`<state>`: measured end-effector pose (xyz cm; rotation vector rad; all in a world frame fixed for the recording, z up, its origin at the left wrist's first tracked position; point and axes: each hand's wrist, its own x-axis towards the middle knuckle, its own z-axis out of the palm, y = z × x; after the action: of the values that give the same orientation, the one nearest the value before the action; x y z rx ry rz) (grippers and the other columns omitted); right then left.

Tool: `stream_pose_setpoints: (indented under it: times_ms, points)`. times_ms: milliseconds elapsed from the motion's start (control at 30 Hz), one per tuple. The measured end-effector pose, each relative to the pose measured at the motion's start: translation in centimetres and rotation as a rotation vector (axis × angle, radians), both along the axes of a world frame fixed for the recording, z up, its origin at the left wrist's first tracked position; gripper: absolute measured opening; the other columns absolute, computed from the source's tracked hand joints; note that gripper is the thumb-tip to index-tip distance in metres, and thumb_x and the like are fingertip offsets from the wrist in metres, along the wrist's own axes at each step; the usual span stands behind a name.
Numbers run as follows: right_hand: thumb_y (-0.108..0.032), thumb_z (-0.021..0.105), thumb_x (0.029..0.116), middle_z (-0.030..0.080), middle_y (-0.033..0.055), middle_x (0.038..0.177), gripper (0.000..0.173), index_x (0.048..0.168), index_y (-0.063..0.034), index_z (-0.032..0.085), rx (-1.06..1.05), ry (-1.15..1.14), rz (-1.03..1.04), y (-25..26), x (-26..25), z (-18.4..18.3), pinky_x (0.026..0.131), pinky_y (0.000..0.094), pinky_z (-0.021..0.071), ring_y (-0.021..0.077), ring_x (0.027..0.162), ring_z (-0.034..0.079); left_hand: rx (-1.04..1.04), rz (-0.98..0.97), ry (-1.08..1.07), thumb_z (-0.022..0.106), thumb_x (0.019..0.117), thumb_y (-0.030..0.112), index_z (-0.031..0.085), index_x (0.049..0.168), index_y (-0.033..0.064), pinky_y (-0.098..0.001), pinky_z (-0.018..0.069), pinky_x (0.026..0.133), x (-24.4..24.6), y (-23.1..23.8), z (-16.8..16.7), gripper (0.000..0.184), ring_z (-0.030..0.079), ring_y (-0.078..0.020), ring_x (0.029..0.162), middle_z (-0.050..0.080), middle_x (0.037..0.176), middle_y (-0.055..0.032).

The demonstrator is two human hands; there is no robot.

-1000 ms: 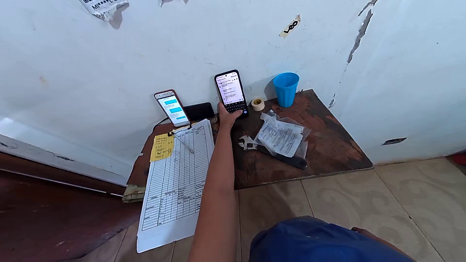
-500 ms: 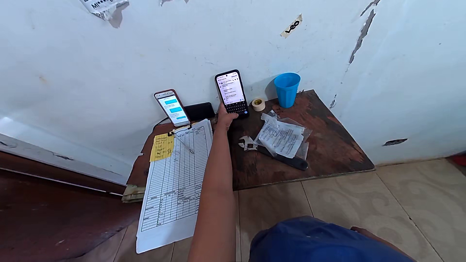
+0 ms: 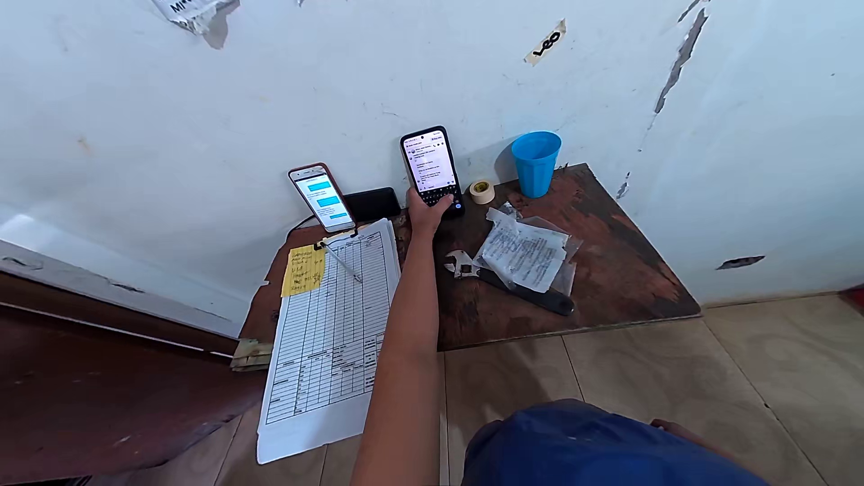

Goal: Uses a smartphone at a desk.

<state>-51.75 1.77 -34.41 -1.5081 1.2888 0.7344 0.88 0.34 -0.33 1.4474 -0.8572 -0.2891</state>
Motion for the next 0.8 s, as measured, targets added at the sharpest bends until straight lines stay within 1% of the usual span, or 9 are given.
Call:
stream_pose_setpoints:
  times_ms: [67, 100, 233, 367, 467, 567, 633, 700, 800]
  points:
    - [-0.018, 0.069, 0.0992, 0.06, 0.0285, 0.138, 0.046, 0.138, 0.0044, 0.058, 0.005, -0.013, 0.002, 0.0, 0.2, 0.2, 0.115, 0.0499, 0.0398, 0.0373, 0.134, 0.055, -0.016, -0.036, 0.011, 0.075, 0.078, -0.006, 0.033, 0.144, -0.0077, -0.0354, 0.0503, 0.102, 0.2, 0.1, -0.2, 0.078, 0.06, -0.0236, 0.118, 0.056, 0.133, -0.0266]
    - [-0.017, 0.069, 0.0993, 0.06, 0.0286, 0.138, 0.046, 0.138, 0.005, 0.057, 0.01, -0.016, -0.001, 0.1, 0.3, 0.4, 0.114, 0.0496, 0.0399, 0.0372, 0.134, 0.055, -0.013, -0.037, 0.013, 0.075, 0.0767, -0.008, 0.033, 0.145, -0.0077, -0.0361, 0.0505, 0.102, 0.2, 0.1, -0.2, 0.08, 0.061, -0.0243, 0.118, 0.056, 0.133, -0.027]
    - [-0.017, 0.07, 0.0989, 0.059, 0.0291, 0.139, 0.048, 0.139, 0.0054, 0.056, 0.015, -0.019, -0.022, 0.1, 0.7, 1.3, 0.115, 0.0492, 0.0394, 0.0383, 0.135, 0.054, -0.002, -0.051, 0.02, 0.075, 0.0755, -0.008, 0.033, 0.145, -0.0069, -0.0356, 0.0507, 0.101, 0.3, 0.2, -0.1, 0.081, 0.061, -0.0232, 0.117, 0.057, 0.132, -0.026]
    - [-0.018, 0.069, 0.1, 0.059, 0.0287, 0.139, 0.048, 0.14, 0.0044, 0.056, 0.016, -0.023, -0.013, 0.0, 0.5, 0.7, 0.115, 0.049, 0.0393, 0.038, 0.135, 0.054, 0.039, -0.112, 0.041, 0.068, 0.069, -0.021, 0.026, 0.149, -0.0074, -0.0343, 0.0499, 0.102, 0.4, 0.7, 0.5, 0.091, 0.059, -0.0238, 0.119, 0.052, 0.138, -0.0277]
    - [-0.017, 0.068, 0.1004, 0.058, 0.029, 0.14, 0.047, 0.141, 0.0043, 0.055, 0.022, -0.018, -0.011, -0.2, 0.3, 0.5, 0.116, 0.0488, 0.0386, 0.038, 0.136, 0.053, 0.064, -0.127, 0.043, 0.066, 0.0663, -0.025, 0.023, 0.15, -0.0071, -0.0347, 0.0501, 0.102, 0.5, 0.8, 0.6, 0.096, 0.058, -0.0249, 0.121, 0.05, 0.14, -0.0287]
    - [-0.019, 0.069, 0.0999, 0.059, 0.029, 0.14, 0.048, 0.14, 0.0038, 0.056, 0.012, -0.02, -0.014, -0.3, 0.0, 0.0, 0.115, 0.0498, 0.039, 0.0385, 0.136, 0.054, 0.047, -0.127, 0.073, 0.064, 0.0681, -0.025, 0.024, 0.151, -0.0062, -0.0335, 0.05, 0.101, 0.3, 0.8, 0.7, 0.094, 0.059, -0.0233, 0.119, 0.051, 0.14, -0.0278]
    - [-0.018, 0.07, 0.0994, 0.06, 0.0287, 0.138, 0.048, 0.139, 0.0045, 0.056, 0.006, -0.027, -0.034, -0.1, 0.2, 0.7, 0.114, 0.0491, 0.0404, 0.0379, 0.134, 0.055, 0.034, -0.129, 0.096, 0.062, 0.0719, -0.022, 0.026, 0.15, -0.0058, -0.0316, 0.05, 0.099, 0.1, 0.9, 0.8, 0.088, 0.059, -0.0205, 0.117, 0.053, 0.137, -0.0257]
    - [-0.016, 0.068, 0.1005, 0.058, 0.0302, 0.139, 0.048, 0.141, 0.006, 0.054, 0.015, -0.028, -0.047, 0.3, 0.7, 2.6, 0.115, 0.049, 0.0386, 0.0385, 0.135, 0.054, 0.015, -0.121, 0.082, 0.064, 0.076, -0.018, 0.032, 0.147, -0.008, -0.0326, 0.0499, 0.1, 0.2, 0.8, 0.6, 0.079, 0.06, -0.0206, 0.117, 0.055, 0.135, -0.0256]
    - [-0.02, 0.069, 0.0998, 0.059, 0.0294, 0.139, 0.049, 0.14, 0.0043, 0.056, 0.018, -0.028, -0.041, 0.3, 0.4, 2.4, 0.115, 0.0508, 0.0392, 0.0393, 0.135, 0.055, -0.015, -0.09, 0.063, 0.069, 0.0825, -0.011, 0.035, 0.145, -0.0086, -0.0329, 0.0496, 0.102, 0.2, 0.4, 0.2, 0.071, 0.061, -0.0209, 0.117, 0.057, 0.134, -0.0256]
